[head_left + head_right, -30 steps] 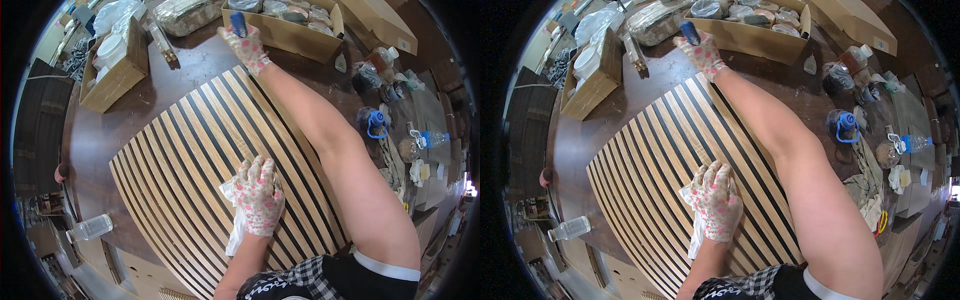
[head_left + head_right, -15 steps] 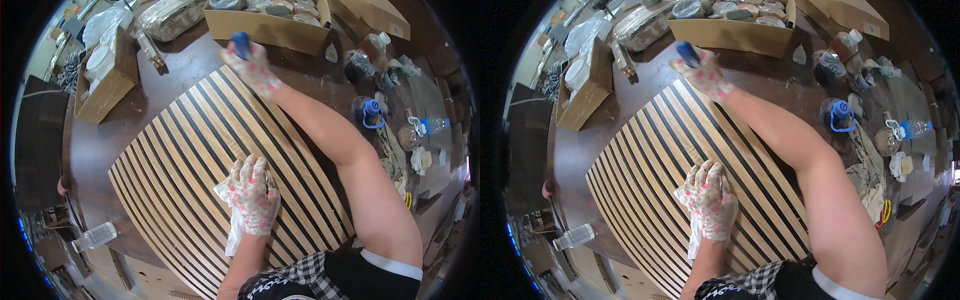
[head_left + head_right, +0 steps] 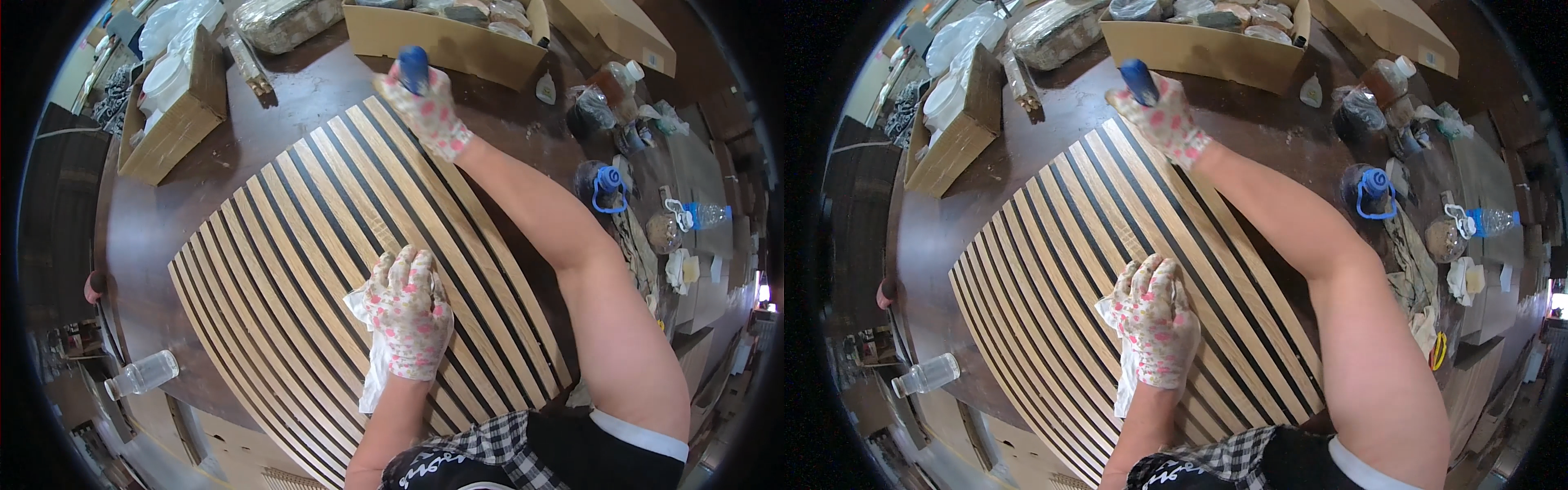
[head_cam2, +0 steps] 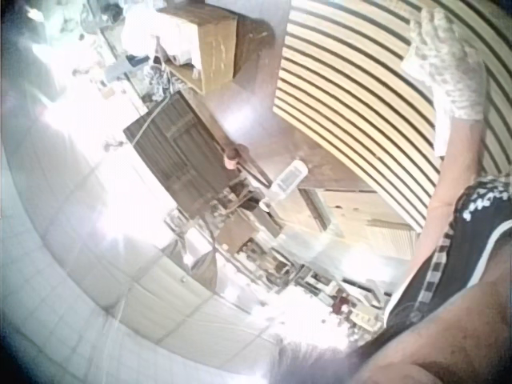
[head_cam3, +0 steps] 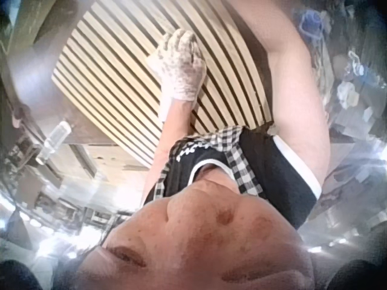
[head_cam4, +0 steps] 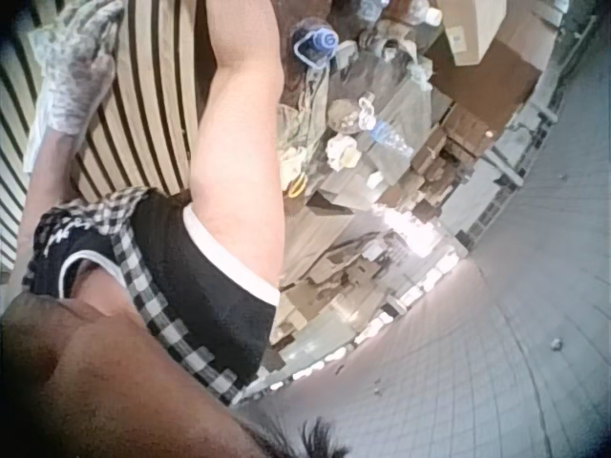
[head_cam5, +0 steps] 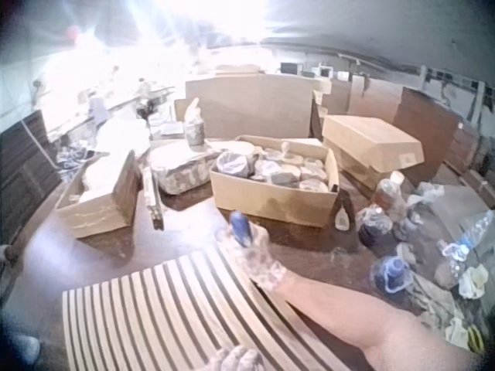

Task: The person cleans a wooden slatted panel with a cloth, wiping across the surface and edges.

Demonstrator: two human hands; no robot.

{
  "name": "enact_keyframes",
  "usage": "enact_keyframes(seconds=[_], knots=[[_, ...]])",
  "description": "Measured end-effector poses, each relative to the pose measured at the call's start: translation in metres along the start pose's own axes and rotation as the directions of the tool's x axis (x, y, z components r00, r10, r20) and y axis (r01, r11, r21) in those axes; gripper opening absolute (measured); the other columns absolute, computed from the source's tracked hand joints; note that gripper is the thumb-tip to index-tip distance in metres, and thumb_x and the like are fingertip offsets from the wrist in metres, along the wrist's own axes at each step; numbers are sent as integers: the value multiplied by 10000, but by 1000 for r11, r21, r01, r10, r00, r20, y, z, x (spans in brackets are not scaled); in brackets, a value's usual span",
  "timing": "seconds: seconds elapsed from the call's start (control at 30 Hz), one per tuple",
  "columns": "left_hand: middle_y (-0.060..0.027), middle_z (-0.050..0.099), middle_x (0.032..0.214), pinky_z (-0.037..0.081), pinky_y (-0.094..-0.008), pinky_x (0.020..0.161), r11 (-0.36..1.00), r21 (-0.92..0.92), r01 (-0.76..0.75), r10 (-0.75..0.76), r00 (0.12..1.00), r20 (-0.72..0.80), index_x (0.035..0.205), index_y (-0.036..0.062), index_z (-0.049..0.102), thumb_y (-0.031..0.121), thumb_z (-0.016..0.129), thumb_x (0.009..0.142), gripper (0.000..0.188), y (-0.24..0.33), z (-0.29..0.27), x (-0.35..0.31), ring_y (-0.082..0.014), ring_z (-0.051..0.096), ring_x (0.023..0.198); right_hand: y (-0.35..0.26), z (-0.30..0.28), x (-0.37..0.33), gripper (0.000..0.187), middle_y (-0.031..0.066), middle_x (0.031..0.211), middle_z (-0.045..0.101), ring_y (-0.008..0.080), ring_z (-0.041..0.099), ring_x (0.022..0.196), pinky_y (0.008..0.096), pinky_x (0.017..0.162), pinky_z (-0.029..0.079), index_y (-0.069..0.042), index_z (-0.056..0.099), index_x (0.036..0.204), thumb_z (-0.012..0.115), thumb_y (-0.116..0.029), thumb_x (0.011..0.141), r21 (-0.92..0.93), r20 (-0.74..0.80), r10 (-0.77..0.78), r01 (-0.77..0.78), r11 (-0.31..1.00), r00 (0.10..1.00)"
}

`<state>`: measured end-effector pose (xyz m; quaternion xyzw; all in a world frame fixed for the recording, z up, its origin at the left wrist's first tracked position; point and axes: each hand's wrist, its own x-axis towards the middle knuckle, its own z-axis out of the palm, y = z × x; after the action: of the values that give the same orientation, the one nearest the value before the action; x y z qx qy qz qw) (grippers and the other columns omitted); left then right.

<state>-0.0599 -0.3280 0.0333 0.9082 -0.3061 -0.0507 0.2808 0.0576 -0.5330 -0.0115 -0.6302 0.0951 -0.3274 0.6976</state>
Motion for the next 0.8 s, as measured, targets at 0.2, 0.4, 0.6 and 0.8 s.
enact_keyframes(seconds=[0.2, 0.4, 0.6, 0.8], knots=[[-107, 516, 1125, 326, -431, 923, 1000, 30, -5, 4, 999, 33, 1071, 72, 537, 54, 599, 639, 437, -10, 1, -6, -328, 439, 1086, -13, -37, -79, 113, 1, 719, 549, 75, 534, 627, 204, 544, 428, -76, 522, 772, 619, -134, 775, -6, 126, 172, -173, 985, 977], [-105, 519, 1117, 341, -429, 906, 998, 36, -45, 45, 999, 5, 1053, 73, 542, 63, 589, 654, 401, -6, 9, -4, -329, 445, 1078, -16, 5, -12, 115, -36, 638, 478, 83, 469, 559, 225, 515, 387, -106, 506, 748, 619, -99, 768, -277, -21, 84, -87, 957, 996], [-110, 561, 1058, 321, -428, 920, 1000, -6, 12, -12, 1000, -13, 975, 70, 586, 73, 559, 743, 234, -8, 1, -4, -320, 459, 1061, -14, -21, -78, 113, -3, 644, 516, 88, 505, 542, 237, 496, 415, -81, 516, 740, 610, -135, 772, -430, 125, -175, 212, 877, 977], [-102, 533, 1099, 328, -432, 916, 1000, -23, -15, 16, 1000, 9, 1023, 77, 562, 79, 579, 703, 320, -6, 9, -4, -319, 447, 1079, -4, -1, -7, 144, -14, 636, 508, 83, 488, 537, 211, 492, 405, -80, 533, 763, 615, -198, 763, -286, 58, -1, 18, 958, 998]])
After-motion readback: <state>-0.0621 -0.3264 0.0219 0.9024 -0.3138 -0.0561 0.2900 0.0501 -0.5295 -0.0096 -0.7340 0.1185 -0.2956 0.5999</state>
